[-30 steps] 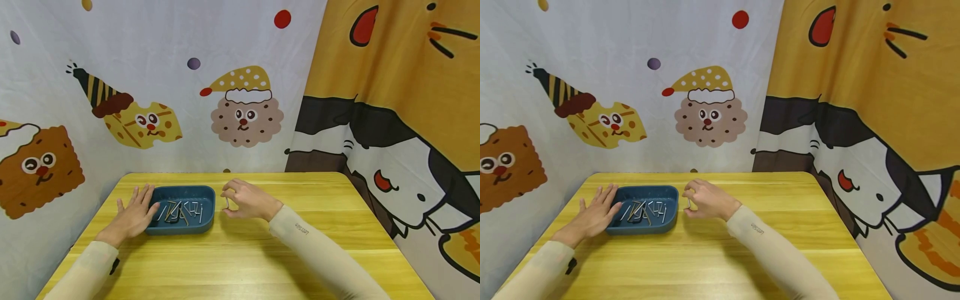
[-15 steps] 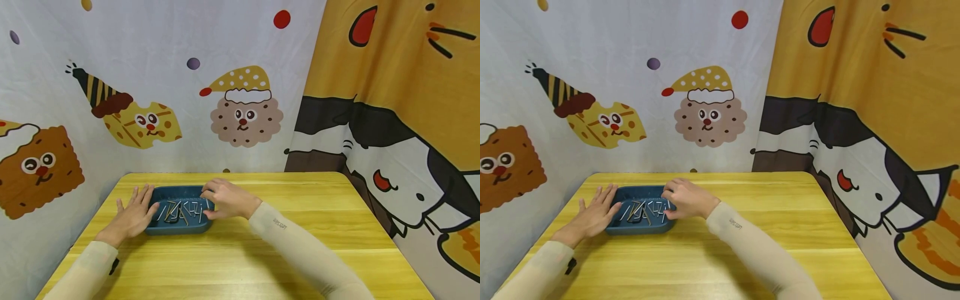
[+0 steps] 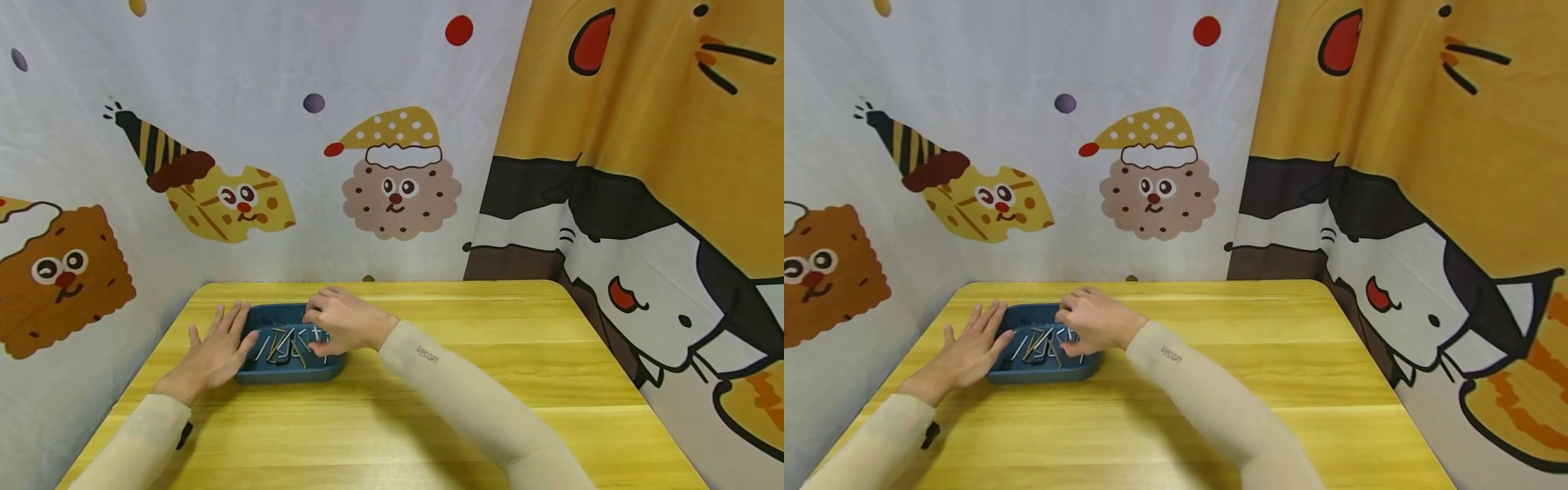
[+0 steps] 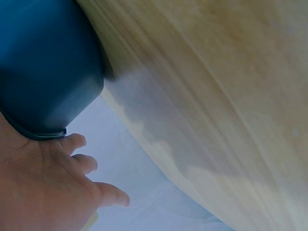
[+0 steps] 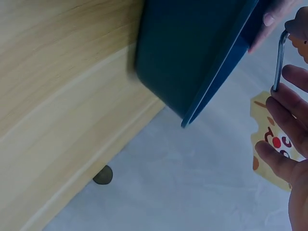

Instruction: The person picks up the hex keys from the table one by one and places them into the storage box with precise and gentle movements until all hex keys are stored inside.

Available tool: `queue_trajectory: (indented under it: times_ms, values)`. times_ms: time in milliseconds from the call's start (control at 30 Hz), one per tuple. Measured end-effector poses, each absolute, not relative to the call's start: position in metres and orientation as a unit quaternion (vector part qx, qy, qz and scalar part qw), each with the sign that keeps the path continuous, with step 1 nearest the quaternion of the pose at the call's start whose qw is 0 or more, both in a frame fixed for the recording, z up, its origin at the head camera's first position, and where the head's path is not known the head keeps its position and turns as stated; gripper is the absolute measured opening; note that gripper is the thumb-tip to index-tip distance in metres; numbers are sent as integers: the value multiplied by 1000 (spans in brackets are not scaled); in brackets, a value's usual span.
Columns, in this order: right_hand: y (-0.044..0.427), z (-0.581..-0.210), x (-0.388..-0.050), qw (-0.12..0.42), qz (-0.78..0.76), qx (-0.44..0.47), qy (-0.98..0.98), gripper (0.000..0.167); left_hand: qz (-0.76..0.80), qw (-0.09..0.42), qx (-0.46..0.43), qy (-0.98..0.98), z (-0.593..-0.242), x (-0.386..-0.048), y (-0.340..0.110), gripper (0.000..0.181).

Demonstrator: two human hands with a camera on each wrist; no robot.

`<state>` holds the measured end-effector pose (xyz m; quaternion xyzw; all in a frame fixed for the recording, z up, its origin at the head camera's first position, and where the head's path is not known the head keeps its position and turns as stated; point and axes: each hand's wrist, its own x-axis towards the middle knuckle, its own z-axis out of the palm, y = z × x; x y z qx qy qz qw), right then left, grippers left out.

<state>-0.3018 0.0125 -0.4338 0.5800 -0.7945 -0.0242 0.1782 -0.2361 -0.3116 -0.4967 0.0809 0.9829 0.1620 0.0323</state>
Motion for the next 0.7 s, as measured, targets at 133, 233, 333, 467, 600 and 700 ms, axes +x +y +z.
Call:
queue_trajectory:
  times_ms: [133, 233, 333, 467, 600, 700]
  values:
    - [2, -433, -304, 166, -28, 578, -798, 45, 159, 37, 80, 983, -497, -237, -312, 90]
    - [-6, -432, -305, 152, -34, 574, -804, 47, 158, 39, 78, 984, -497, -238, -312, 91]
    - [-15, -430, -308, 123, -33, 570, -812, 48, 159, 41, 77, 983, -495, -237, -312, 90]
    - [-26, -429, -312, 82, -27, 567, -819, 47, 160, 43, 77, 983, -494, -236, -312, 91]
    - [-35, -429, -318, 37, -17, 558, -829, 46, 161, 43, 77, 983, -494, -236, -311, 91]
    - [-39, -430, -322, 5, -8, 546, -838, 46, 162, 43, 77, 983, -495, -236, -311, 91]
